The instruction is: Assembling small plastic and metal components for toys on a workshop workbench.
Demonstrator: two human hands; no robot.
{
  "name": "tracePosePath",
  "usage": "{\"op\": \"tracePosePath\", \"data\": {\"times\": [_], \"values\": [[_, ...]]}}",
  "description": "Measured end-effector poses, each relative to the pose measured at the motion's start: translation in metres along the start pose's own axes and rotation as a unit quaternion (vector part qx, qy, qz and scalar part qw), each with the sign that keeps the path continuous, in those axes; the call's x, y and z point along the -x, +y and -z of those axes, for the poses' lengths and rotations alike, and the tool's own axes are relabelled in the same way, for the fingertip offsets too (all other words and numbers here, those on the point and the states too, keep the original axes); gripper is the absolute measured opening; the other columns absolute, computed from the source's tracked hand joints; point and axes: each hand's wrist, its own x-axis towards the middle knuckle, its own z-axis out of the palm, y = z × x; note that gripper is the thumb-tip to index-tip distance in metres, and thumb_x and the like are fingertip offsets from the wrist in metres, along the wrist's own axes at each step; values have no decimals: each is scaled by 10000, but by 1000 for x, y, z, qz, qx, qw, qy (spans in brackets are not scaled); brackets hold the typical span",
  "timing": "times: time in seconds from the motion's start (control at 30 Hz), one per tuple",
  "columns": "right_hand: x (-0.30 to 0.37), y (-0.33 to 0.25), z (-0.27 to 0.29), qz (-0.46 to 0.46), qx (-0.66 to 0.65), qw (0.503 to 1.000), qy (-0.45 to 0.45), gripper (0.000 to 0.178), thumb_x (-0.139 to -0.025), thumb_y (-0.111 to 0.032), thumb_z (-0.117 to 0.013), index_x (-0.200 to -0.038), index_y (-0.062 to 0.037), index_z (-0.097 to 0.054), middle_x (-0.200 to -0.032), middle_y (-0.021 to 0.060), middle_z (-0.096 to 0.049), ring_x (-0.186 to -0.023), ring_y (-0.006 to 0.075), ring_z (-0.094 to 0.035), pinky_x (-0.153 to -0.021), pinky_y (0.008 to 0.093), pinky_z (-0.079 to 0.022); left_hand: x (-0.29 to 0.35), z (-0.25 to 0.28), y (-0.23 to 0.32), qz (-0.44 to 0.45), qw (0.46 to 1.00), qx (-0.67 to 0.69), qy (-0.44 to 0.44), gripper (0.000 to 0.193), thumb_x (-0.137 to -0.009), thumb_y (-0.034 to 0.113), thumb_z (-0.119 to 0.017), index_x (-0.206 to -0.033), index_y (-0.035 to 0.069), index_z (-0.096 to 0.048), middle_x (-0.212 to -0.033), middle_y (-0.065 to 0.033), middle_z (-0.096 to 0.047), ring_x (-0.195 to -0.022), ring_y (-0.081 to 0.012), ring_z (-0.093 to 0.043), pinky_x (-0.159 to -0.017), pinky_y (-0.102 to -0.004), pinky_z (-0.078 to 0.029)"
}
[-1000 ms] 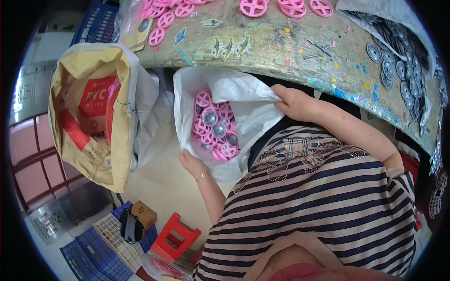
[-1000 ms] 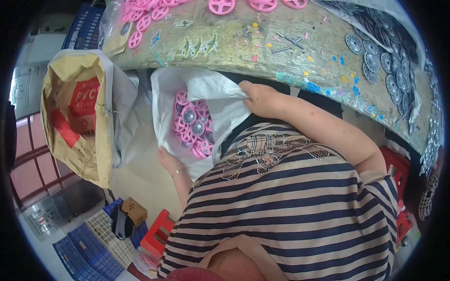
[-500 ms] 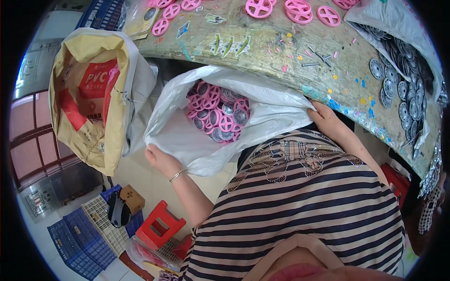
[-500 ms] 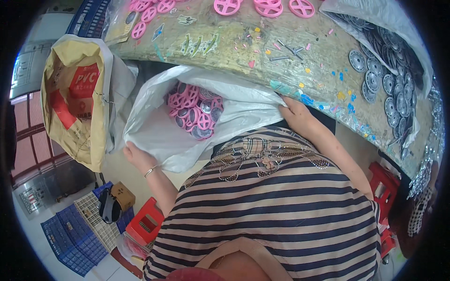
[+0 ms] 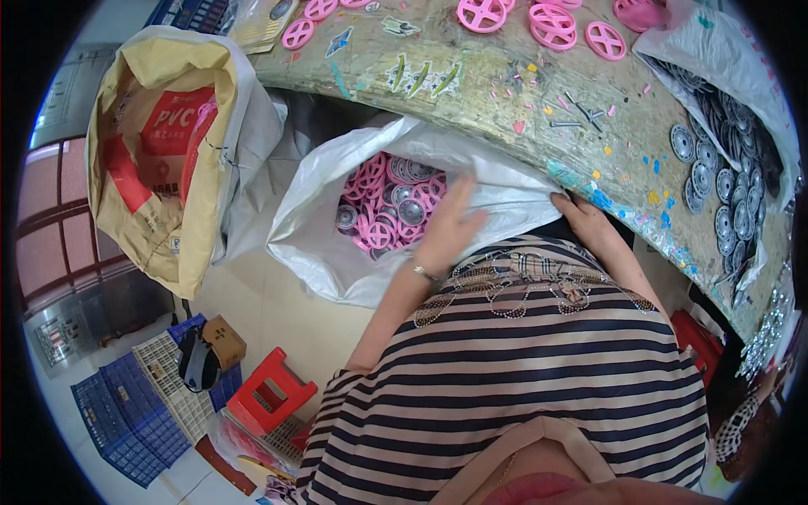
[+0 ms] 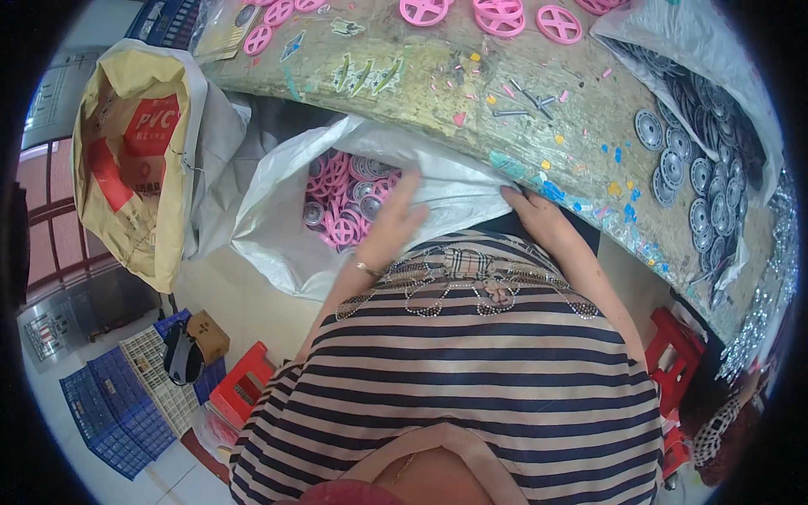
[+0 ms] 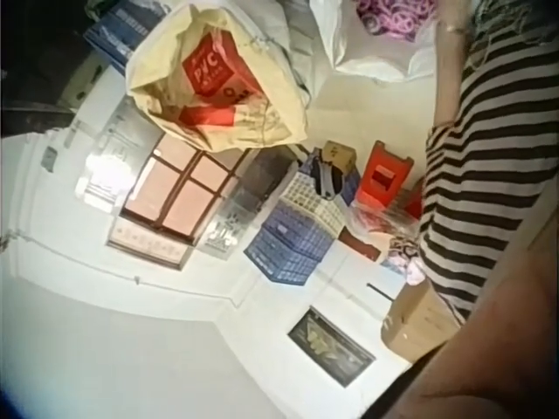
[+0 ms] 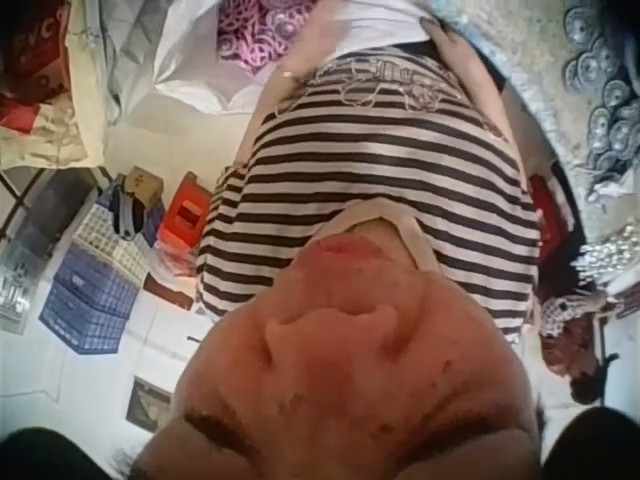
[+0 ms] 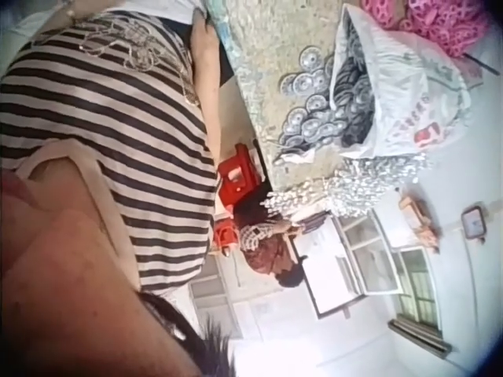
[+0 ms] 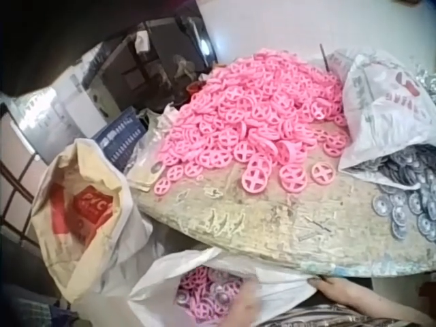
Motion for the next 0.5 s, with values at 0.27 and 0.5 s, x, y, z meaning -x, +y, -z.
{"op": "tracePosePath", "data": {"times": [0.27, 0.5], "values": [[-27, 15, 8, -8, 214, 968, 128, 484, -912, -410, -492, -1270, -85, -525, -1368, 141, -471, -1277, 307, -414, -1068, 402, -314, -22, 14, -5, 27, 999, -30, -36, 378, -919, 200, -540, -1258, 33, -517, -1194, -170, -576, -1094, -221, -551, -951, -307, -401], [-18, 2, 12, 37, 301, 949, 92, 449, -924, -410, -432, -1285, -160, -525, -1355, 114, -489, -1269, 303, -429, -1082, 425, -309, -117, 59, -69, 29, 979, -198, 46, 300, -907, 167, -492, -1128, -10, -589, -1178, -227, -578, -1103, -350, -544, -966, -401, -403]]}}
